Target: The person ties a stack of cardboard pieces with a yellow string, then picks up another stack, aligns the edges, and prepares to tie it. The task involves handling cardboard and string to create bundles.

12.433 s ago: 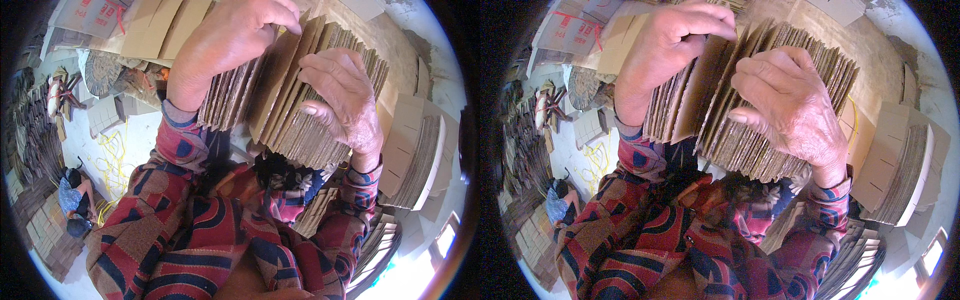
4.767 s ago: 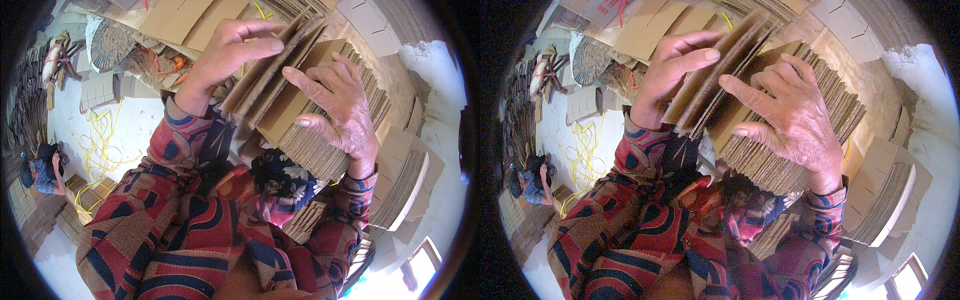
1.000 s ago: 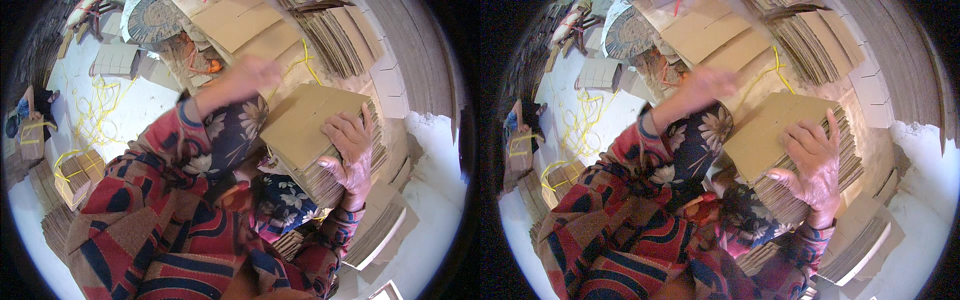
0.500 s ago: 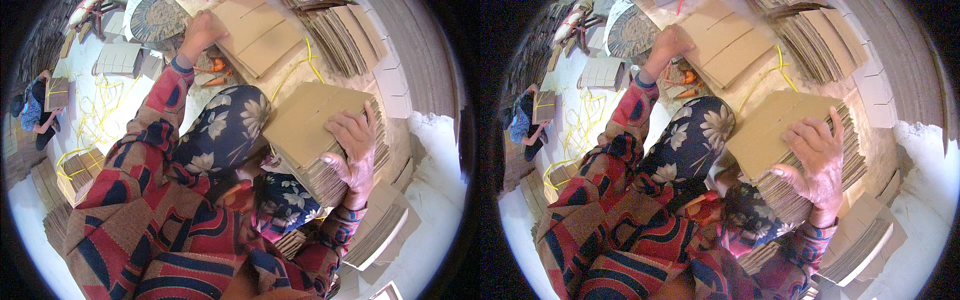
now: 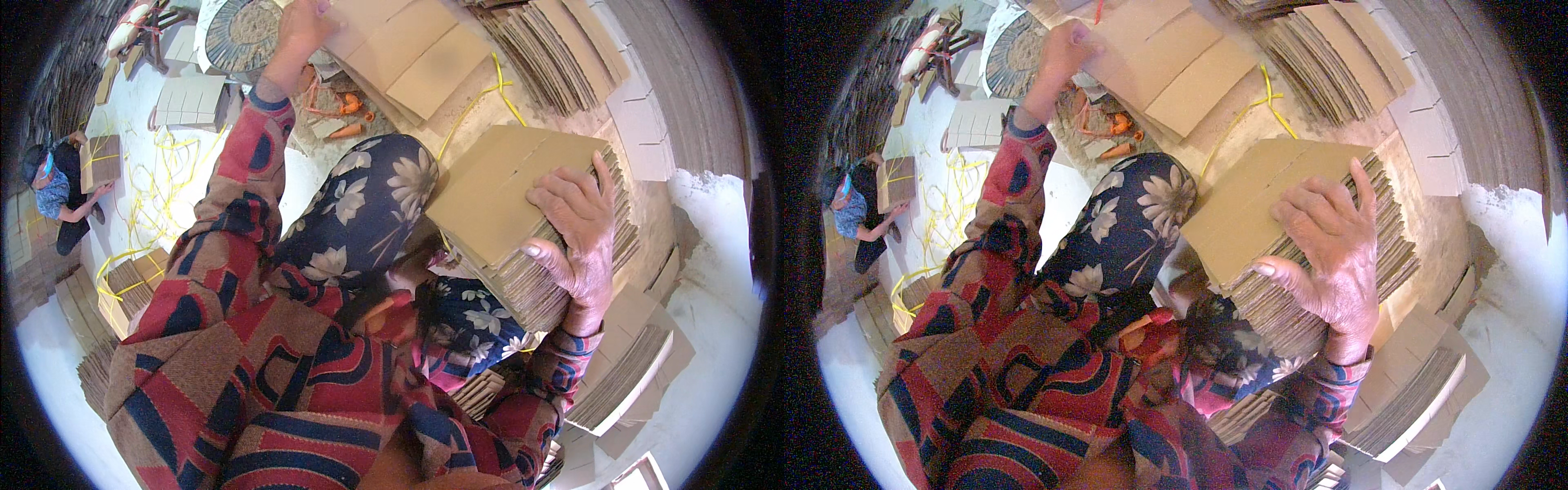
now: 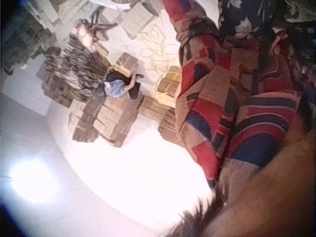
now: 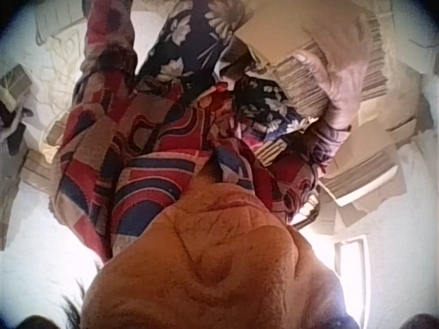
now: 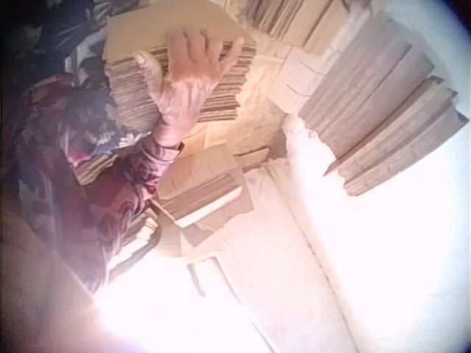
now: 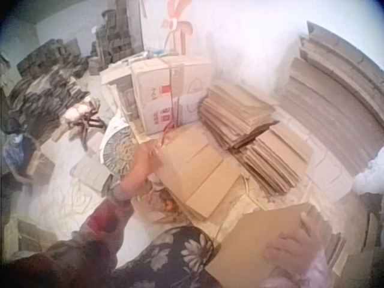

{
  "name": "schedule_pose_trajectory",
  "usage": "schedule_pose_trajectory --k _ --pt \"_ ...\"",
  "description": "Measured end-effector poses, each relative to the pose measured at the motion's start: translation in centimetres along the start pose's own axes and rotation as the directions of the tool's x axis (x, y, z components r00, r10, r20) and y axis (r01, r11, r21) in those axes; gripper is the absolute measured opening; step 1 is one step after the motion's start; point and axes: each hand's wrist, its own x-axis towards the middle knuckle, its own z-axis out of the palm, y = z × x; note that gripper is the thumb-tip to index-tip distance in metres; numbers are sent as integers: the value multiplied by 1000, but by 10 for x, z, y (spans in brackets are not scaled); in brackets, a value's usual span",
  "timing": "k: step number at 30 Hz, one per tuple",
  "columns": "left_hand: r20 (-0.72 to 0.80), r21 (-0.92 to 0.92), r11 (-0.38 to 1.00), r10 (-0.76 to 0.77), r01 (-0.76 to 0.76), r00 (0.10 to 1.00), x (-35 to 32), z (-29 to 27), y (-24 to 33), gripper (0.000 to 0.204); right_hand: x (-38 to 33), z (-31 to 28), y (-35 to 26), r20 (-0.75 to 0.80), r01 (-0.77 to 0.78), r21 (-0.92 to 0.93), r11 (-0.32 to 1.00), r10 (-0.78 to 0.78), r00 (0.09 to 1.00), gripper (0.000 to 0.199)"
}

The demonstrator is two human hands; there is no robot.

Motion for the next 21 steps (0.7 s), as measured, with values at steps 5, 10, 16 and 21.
schedule_pose_trajectory --k 5,10,16,21 --pt "-123 -275 952 102 -133 987 -18 -45 55 33 -1 -1 0 -10 -9 9 1000 10 1000 60" --pt "-117 -449 883 95 -138 989 -68 -83 158 28 -3 -2 0 -10 -19 13 1000 19 1000 59" --pt "-323 -359 811 357 -462 877 -75 -71 163 32 0 0 1 -29 -12 35 999 13 1000 58" --pt "-295 -424 796 330 -432 897 -87 -64 167 52 -1 -2 0 -27 -16 36 999 17 999 58"
